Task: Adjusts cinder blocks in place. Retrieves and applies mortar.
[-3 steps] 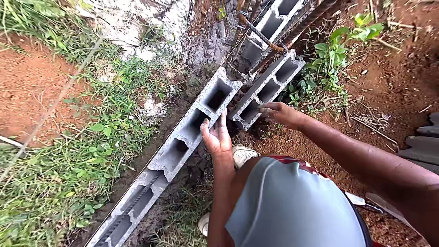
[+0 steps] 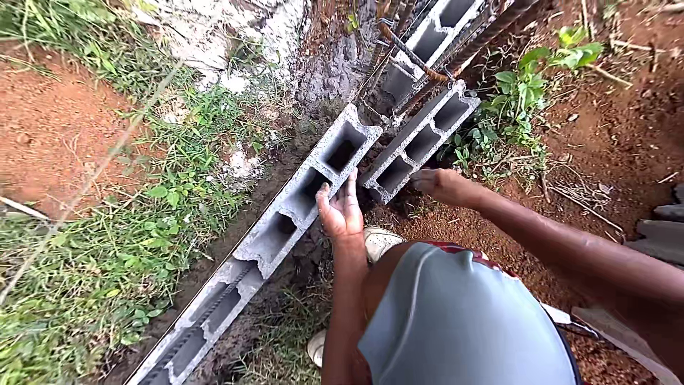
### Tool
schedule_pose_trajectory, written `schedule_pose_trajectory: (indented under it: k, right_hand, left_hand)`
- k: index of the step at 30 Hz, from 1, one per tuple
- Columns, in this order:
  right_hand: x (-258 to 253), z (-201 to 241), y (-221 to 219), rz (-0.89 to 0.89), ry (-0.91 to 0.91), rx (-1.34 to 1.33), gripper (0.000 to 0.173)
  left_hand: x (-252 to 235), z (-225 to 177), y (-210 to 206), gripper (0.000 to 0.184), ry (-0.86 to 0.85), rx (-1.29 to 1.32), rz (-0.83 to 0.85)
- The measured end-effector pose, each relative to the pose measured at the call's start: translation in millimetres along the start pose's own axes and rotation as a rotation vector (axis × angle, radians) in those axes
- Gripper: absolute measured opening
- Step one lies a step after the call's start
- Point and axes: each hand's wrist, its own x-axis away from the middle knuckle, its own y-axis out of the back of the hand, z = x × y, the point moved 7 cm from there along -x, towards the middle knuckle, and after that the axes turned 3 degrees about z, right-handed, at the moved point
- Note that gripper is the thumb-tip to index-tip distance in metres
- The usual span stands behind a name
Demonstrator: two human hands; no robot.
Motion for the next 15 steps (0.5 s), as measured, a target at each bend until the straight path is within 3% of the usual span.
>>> schedule_pose_trajectory:
  k: [6,10,12,15]
  right_hand:
    - [-4.8,21.9,-17.2,0.137,0.083,0.323,0.034]
    - [-15.1,22.9,-12.1,0.104,0.078,0.364,0.03]
    - [-23.8,-0.6,0.0,0.037,-0.034,0.33,0.027]
    - [-33.7,-60.5,27.2,-0.084,-0.354,0.115,0.048]
  left_hand:
    - [0.5,0.5,0.4,0.042,0.003,0.035,-0.009]
    - [0.3,0.4,0.9,0.044,0.011,0.049,-0.025]
    - [0.8,0.5,1.2,0.045,0.014,0.066,-0.033]
    - [1.4,1.0,1.4,0.045,0.018,0.074,-0.026]
